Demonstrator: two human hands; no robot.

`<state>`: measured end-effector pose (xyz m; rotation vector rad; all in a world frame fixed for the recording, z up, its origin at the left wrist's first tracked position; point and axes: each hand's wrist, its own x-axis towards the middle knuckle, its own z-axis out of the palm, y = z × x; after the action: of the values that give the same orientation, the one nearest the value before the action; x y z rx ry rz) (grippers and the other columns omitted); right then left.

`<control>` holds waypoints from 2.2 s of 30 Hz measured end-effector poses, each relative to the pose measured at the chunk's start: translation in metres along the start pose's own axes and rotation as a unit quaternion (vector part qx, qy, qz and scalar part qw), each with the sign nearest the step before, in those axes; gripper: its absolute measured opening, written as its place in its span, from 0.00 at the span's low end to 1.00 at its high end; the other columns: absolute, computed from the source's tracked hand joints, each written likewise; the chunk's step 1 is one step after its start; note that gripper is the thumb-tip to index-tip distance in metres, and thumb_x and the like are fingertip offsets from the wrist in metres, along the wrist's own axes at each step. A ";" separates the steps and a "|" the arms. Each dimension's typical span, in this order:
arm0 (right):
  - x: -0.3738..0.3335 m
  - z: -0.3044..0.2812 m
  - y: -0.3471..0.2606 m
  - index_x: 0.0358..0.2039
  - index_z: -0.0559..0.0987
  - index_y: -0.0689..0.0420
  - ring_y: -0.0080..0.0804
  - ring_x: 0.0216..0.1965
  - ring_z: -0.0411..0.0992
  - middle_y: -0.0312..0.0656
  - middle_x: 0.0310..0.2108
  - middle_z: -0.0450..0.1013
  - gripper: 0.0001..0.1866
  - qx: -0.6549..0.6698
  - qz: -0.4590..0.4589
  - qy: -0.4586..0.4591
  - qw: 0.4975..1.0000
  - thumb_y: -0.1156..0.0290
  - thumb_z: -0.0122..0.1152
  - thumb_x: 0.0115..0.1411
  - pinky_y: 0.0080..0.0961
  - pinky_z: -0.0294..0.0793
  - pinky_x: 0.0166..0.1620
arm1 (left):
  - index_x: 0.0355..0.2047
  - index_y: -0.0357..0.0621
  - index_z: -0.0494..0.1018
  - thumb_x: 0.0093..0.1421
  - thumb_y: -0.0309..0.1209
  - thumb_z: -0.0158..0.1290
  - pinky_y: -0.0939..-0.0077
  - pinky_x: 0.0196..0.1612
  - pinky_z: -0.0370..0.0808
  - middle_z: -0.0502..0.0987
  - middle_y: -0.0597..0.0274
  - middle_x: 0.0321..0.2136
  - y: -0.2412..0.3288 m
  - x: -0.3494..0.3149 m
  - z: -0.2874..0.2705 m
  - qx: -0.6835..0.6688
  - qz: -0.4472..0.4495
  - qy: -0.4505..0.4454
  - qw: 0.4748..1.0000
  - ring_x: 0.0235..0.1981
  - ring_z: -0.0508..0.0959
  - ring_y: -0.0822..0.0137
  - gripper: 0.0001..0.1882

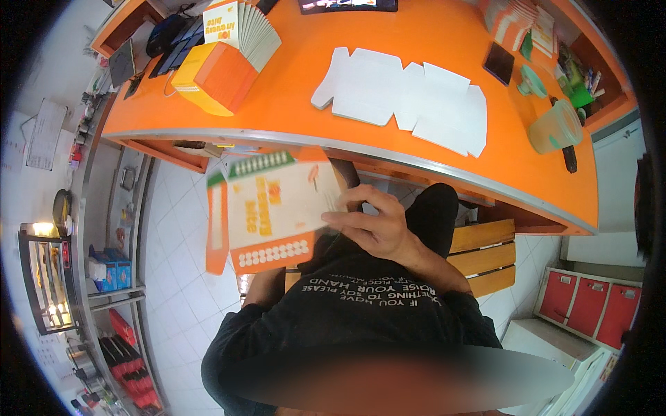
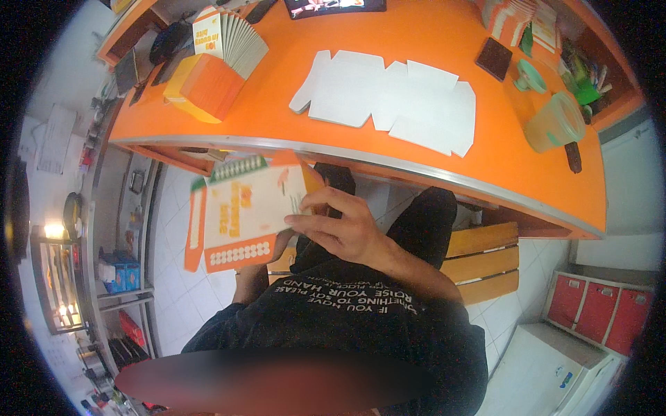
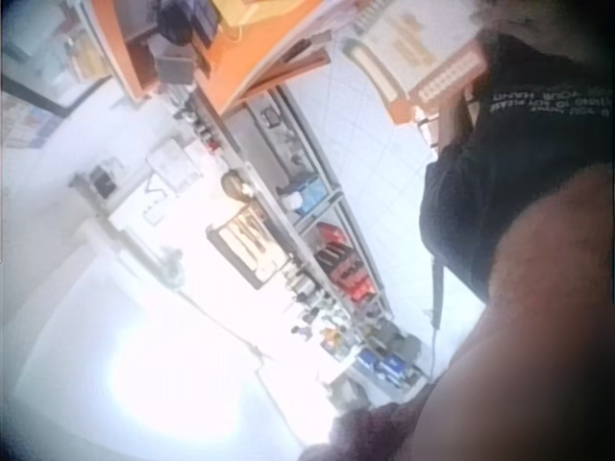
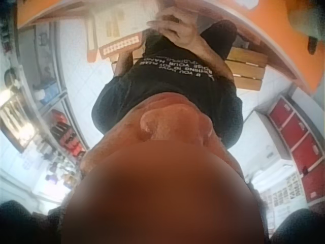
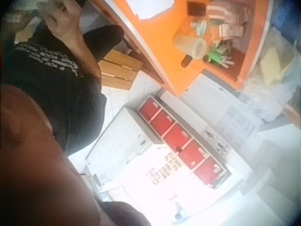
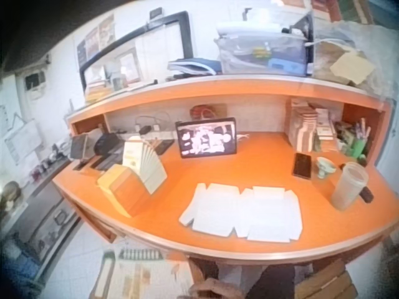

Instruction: The person assembles small, flat-packed cardboard boxes by folding the flaps and tucking the tabs into slots. They handle the boxes one at a time, folding the sides and bottom to form a cube shape, and then place the finished boxes on the counter.

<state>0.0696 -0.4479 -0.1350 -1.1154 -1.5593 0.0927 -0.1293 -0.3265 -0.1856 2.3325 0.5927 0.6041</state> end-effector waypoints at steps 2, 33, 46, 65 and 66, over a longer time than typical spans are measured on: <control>0.000 0.005 -0.004 0.46 0.82 0.60 0.28 0.33 0.74 0.37 0.31 0.72 0.21 0.007 0.016 0.042 0.999 0.75 0.74 0.49 0.23 0.75 0.35 | 0.47 0.35 0.75 0.66 0.33 0.55 0.67 0.45 0.77 0.80 0.52 0.42 0.005 -0.002 -0.002 -0.051 0.040 0.108 0.992 0.41 0.80 0.63 0.15; 0.006 0.007 -0.013 0.43 0.81 0.62 0.57 0.56 0.72 0.51 0.50 0.70 0.18 -0.083 -0.142 0.002 0.986 0.79 0.73 0.50 0.43 0.80 0.53 | 0.58 0.38 0.68 0.55 0.28 0.67 0.63 0.56 0.73 0.75 0.54 0.52 0.026 -0.005 0.004 -0.492 0.050 0.176 0.851 0.53 0.75 0.63 0.31; 0.022 0.010 -0.018 0.30 0.82 0.62 0.53 0.54 0.74 0.47 0.43 0.74 0.09 0.076 -0.029 0.034 0.996 0.80 0.73 0.48 0.38 0.80 0.50 | 0.56 0.39 0.69 0.45 0.38 0.75 0.62 0.54 0.75 0.76 0.58 0.51 -0.003 0.006 0.001 -0.375 0.057 0.213 0.900 0.50 0.78 0.62 0.41; 0.002 0.020 0.010 0.47 0.81 0.58 0.44 0.45 0.76 0.44 0.42 0.76 0.24 -0.242 0.032 -0.052 0.968 0.78 0.68 0.46 0.40 0.75 0.51 | 0.56 0.36 0.68 0.72 0.45 0.42 0.65 0.55 0.75 0.77 0.53 0.51 -0.016 0.019 0.005 -0.749 -0.183 0.140 0.621 0.52 0.78 0.63 0.24; -0.008 0.019 0.020 0.46 0.81 0.59 0.44 0.45 0.77 0.44 0.41 0.76 0.23 -0.213 0.051 -0.031 0.975 0.80 0.67 0.46 0.39 0.76 0.51 | 0.58 0.37 0.67 0.72 0.48 0.40 0.62 0.57 0.74 0.76 0.54 0.52 -0.022 0.018 0.004 -0.795 -0.170 0.117 0.570 0.54 0.77 0.61 0.27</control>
<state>0.0652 -0.4328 -0.1592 -1.5423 -1.6196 -0.1472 -0.1181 -0.3028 -0.1989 0.3798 0.2790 0.7434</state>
